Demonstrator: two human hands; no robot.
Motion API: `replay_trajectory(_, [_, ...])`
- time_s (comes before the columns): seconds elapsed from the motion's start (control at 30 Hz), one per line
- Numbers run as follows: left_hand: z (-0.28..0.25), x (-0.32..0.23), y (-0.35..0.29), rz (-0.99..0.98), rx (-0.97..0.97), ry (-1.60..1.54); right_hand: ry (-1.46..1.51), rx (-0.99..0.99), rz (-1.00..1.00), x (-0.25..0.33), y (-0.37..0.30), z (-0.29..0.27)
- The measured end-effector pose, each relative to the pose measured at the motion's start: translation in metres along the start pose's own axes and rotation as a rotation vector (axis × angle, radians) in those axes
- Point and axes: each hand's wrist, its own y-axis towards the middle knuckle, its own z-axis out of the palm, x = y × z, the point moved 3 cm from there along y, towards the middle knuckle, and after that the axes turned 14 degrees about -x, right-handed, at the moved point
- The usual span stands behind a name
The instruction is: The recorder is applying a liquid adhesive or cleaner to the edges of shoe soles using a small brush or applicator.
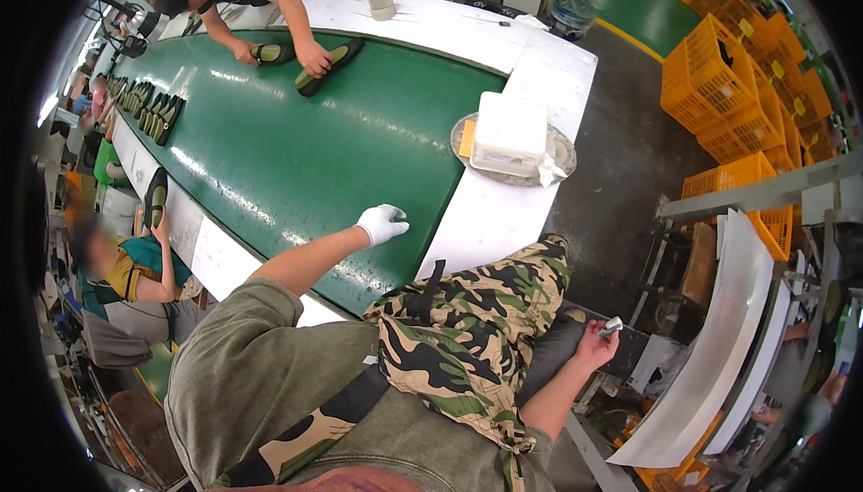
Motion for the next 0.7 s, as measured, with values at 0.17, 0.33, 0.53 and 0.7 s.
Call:
replay_trajectory(0.17, [0.016,-0.072,-0.017,-0.045,0.356,-0.168,0.007,0.029,-0.032,-0.002,0.007,-0.002])
replay_trajectory(0.33, [0.071,-0.091,-0.025,-0.161,0.530,-0.090,-0.077,0.009,-0.069,-0.007,0.009,-0.001])
replay_trajectory(0.53, [0.088,-0.088,-0.008,-0.235,0.675,-0.161,-0.052,-0.001,-0.078,-0.006,0.005,-0.007])
replay_trajectory(0.7, [0.122,-0.055,0.005,-0.076,0.665,-0.284,0.003,-0.017,-0.122,-0.004,0.000,-0.001])
